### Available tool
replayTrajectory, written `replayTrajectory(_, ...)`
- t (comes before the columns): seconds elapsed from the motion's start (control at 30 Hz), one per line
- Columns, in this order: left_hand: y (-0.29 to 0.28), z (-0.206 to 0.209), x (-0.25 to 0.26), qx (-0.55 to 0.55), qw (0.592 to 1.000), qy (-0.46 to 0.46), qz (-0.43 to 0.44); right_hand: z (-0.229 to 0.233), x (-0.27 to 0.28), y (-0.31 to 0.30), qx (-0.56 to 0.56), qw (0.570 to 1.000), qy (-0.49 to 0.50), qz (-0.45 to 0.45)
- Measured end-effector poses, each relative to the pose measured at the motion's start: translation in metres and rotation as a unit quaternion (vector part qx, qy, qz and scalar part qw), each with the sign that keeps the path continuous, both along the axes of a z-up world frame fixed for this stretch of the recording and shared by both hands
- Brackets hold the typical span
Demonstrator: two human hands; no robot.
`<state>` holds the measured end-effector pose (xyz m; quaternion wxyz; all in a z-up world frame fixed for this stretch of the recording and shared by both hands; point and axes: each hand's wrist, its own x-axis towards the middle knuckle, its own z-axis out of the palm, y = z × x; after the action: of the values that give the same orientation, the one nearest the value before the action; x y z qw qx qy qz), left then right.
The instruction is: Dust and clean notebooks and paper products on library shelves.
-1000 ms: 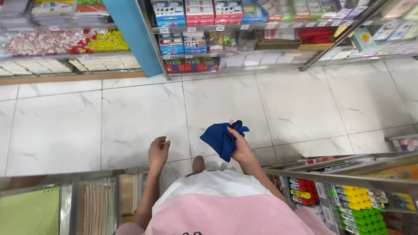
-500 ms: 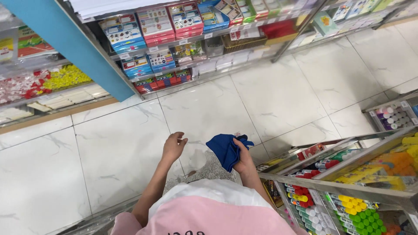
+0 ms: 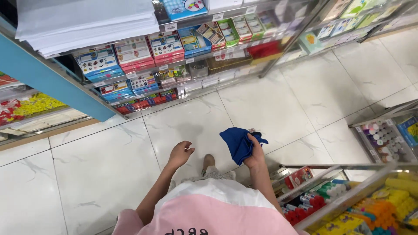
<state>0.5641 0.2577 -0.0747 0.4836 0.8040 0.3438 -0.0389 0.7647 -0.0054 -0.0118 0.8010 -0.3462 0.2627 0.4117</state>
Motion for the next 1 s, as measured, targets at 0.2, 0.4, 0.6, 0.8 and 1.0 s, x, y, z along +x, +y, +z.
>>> replayTrajectory(0.2,0.0,0.004,0.106,0.012,0.999,-0.033,-0.008,0.017,0.089,-0.014,-0.01,0.999,-0.031,-0.01)
replayTrajectory(0.4,0.002,0.006,0.169,-0.015,0.995,-0.092,0.033,0.003,0.127,-0.019,0.018,1.0,-0.02,0.016)
replayTrajectory(0.6,0.052,0.021,0.205,-0.047,0.986,-0.123,0.107,-0.013,0.139,-0.011,-0.001,1.0,0.01,0.026)
replayTrajectory(0.8,0.142,0.052,0.267,0.061,0.961,-0.208,0.172,-0.024,0.156,0.003,-0.012,0.999,0.023,0.034)
replayTrajectory(1.0,0.256,0.088,0.366,0.208,0.899,-0.317,0.22,-0.018,0.187,0.028,-0.017,0.999,0.028,0.035)
